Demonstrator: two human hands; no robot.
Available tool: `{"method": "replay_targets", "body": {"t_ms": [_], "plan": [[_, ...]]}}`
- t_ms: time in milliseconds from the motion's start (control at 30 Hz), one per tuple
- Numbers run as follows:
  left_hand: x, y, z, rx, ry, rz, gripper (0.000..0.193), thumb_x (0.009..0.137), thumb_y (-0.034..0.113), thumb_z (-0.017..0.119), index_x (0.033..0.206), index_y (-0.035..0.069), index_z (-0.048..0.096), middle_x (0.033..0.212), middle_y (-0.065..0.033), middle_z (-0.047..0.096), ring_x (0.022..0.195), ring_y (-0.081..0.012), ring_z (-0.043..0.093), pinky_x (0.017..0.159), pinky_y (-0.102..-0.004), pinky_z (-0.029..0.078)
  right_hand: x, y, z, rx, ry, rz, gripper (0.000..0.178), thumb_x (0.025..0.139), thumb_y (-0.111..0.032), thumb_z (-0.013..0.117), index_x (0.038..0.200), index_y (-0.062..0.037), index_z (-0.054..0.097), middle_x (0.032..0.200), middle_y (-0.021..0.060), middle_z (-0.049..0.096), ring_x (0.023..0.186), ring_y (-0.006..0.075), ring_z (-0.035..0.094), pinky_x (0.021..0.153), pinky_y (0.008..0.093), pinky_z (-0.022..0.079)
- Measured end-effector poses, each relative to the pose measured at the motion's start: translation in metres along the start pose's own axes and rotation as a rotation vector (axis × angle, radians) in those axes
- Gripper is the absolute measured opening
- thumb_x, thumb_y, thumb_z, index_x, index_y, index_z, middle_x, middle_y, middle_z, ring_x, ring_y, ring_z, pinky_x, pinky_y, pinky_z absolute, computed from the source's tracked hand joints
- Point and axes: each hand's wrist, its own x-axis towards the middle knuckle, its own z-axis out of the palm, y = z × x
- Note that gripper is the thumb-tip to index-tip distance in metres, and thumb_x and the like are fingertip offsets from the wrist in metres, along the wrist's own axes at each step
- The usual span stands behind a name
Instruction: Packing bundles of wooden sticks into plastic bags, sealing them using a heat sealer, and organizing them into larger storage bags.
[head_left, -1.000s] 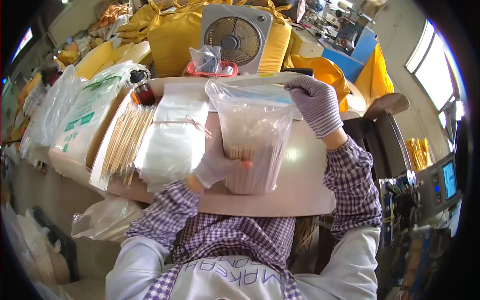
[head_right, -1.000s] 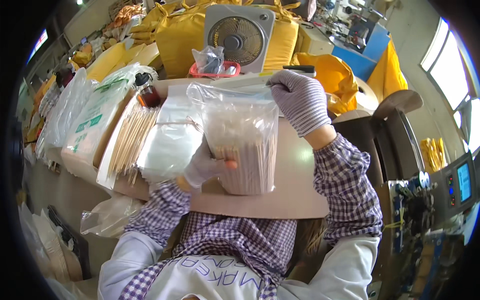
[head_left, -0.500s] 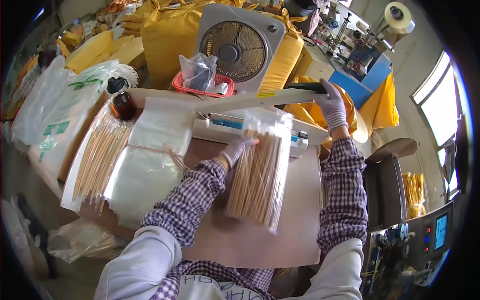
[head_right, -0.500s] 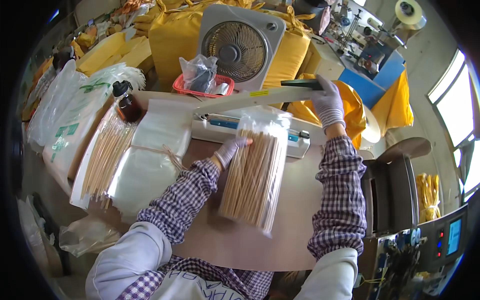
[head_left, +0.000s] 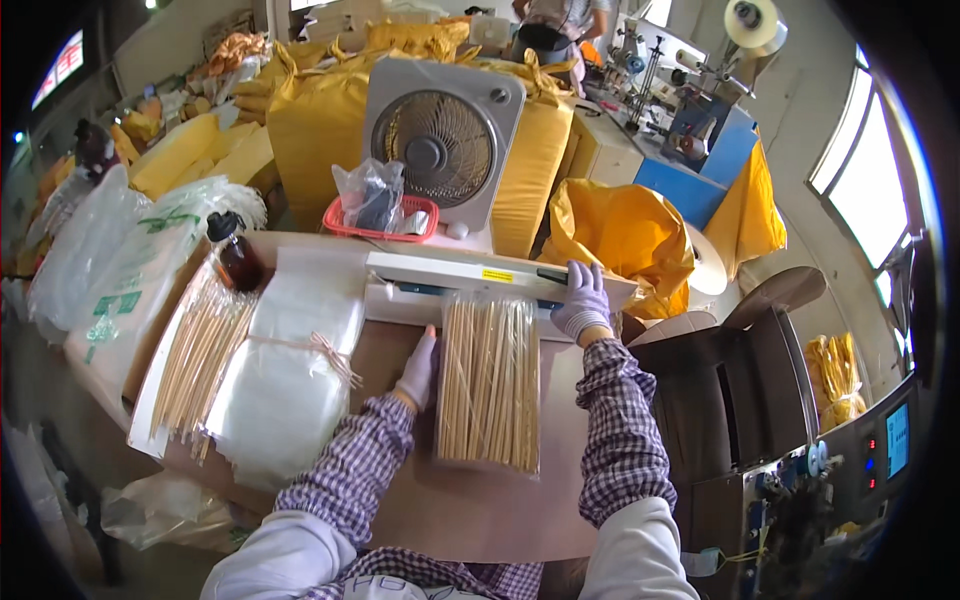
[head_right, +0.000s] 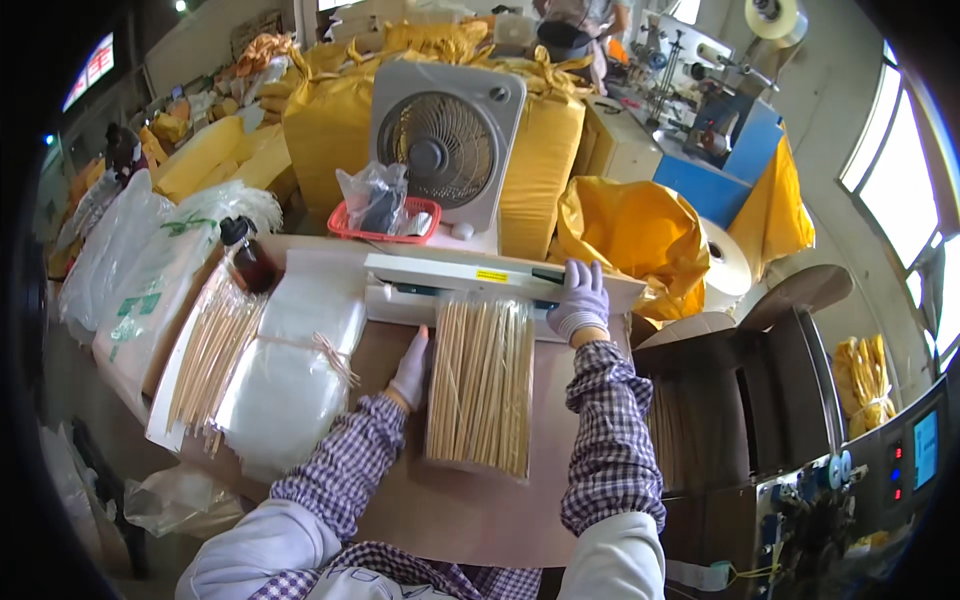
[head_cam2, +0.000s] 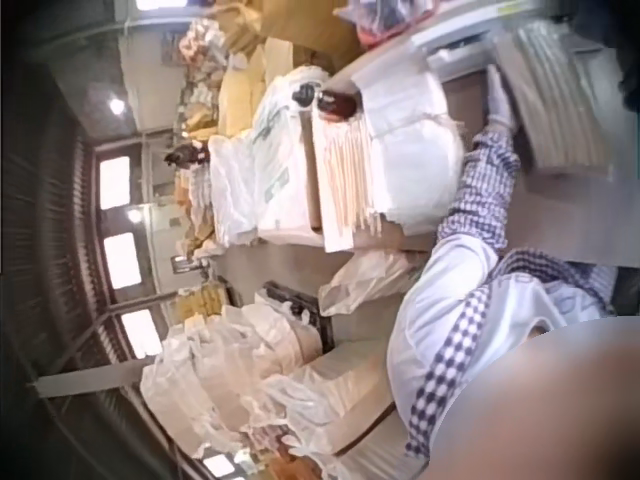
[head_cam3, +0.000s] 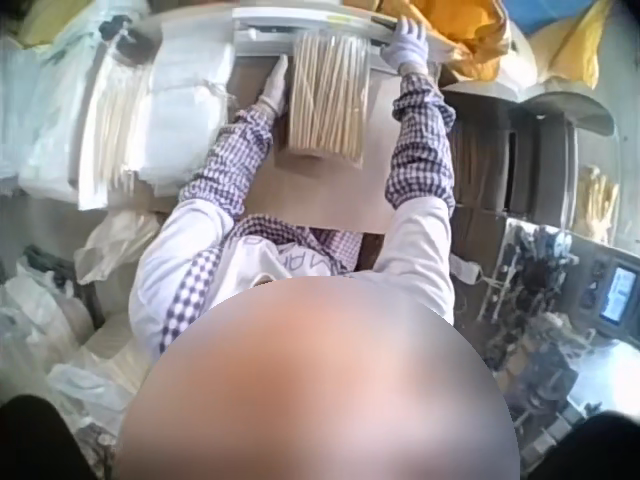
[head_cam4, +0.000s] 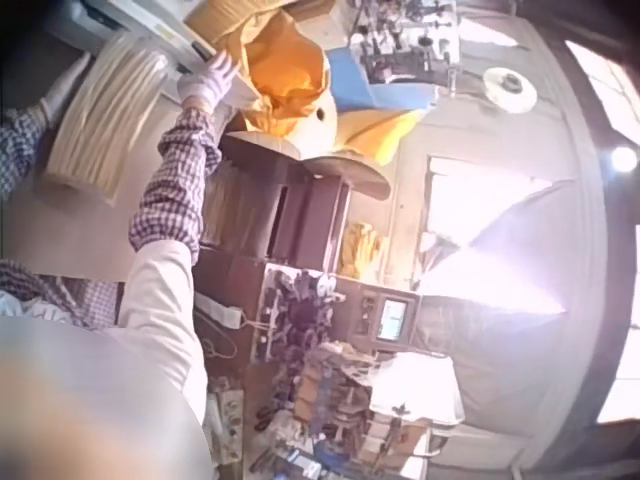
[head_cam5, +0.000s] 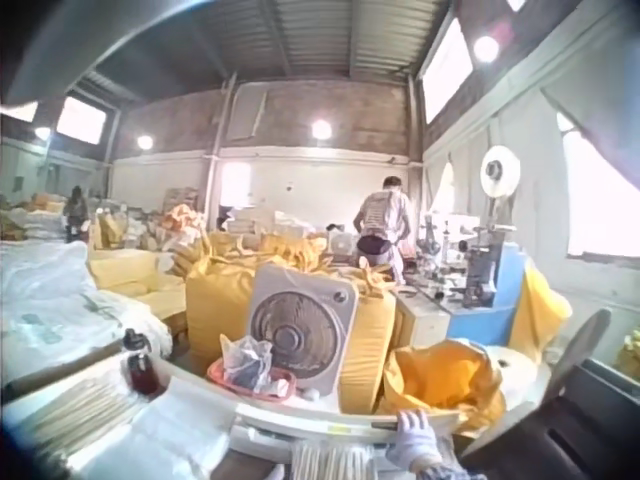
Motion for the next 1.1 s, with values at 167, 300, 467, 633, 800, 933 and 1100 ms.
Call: {"method": "replay_targets", "body": {"t_ms": [167,300,467,633,800,933,1100], "plan": [[-0.038,-0.036,-0.029,0.042,0.122,0.204,0.049,0.088,0.04,0.045,0.119,0.001,0.047,0.116,-0.0071,0.051,0.106,-0.0161,0.047,0.093,-0.0284,0.035,-0.004,-0.012,-0.011,-0.039,-0.059,0.006,0.075,0.067,-0.023,0.059,0.132,-0.0089,0.024,0.136,0.0121,0.027,0.13,0.0333,0.016,0.104,0.0364,0.023],[-0.062,-0.06,-0.053,0.302,0.193,0.441,0.039,0.089,0.029,0.048,0.117,0.002,0.047,0.115,-0.0068,0.051,0.105,-0.0165,0.048,0.091,-0.0289,0.037,0.017,-0.008,0.002,-0.134,-0.04,-0.017,0.079,0.067,-0.024,0.06,0.133,-0.0103,0.021,0.137,0.0106,0.026,0.13,0.0314,0.015,0.103,0.0357,0.023],[-0.163,-0.051,-0.035,0.011,0.211,0.149,0.04,0.09,0.025,0.046,0.122,0.002,0.04,0.118,-0.0128,0.048,0.108,-0.0223,0.047,0.092,-0.0315,0.038,0.02,0.0,-0.008,-0.113,-0.001,-0.016,0.08,0.067,-0.025,0.061,0.134,-0.0117,0.021,0.138,0.0122,0.025,0.13,0.0326,0.013,0.106,0.0352,0.019],[-0.306,-0.023,-0.097,0.155,0.317,0.217,0.04,0.087,0.025,0.049,0.117,-0.001,0.043,0.106,-0.0171,0.055,0.097,-0.0275,0.055,0.086,-0.0393,0.044,0.002,-0.045,-0.011,-0.146,-0.054,0.03,0.075,0.071,-0.02,0.055,0.135,-0.0079,0.019,0.141,0.01,0.02,0.132,0.0312,0.008,0.108,0.0343,0.013],[-0.461,0.073,-0.186,0.093,1.004,0.885,0.031,0.085,0.028,0.052,0.104,0.004,0.055,0.085,-0.0043,0.062,0.073,-0.0125,0.059,0.065,-0.025,0.049,0.004,0.035,0.001,0.589,-0.025,-0.159,0.074,0.067,-0.039,0.067,0.121,0.0034,0.039,0.11,0.0226,0.052,0.102,0.0341,0.05,0.09,0.0433,0.037],[-0.572,0.105,-0.264,0.377,1.496,0.715,0.039,0.078,0.046,0.056,0.088,0.008,0.053,0.069,-0.0001,0.051,0.05,-0.0091,0.052,0.039,-0.0197,0.036,-0.08,-0.044,0.06,0.859,-0.168,0.104,0.085,0.067,-0.039,0.07,0.128,0.0042,0.03,0.113,0.0182,0.051,0.097,0.0321,0.052,0.09,0.0387,0.039],[-0.619,0.139,-0.308,0.326,1.633,0.353,0.074,0.07,0.065,0.052,0.11,0.003,0.048,0.09,-0.0088,0.051,0.059,-0.0157,0.056,0.05,-0.0247,0.047,-0.161,-0.048,0.078,1.304,-0.721,0.381,0.042,0.075,-0.03,0.061,0.107,-0.003,0.054,0.088,0.0079,0.06,0.079,0.0211,0.056,0.073,0.0327,0.046]]}}
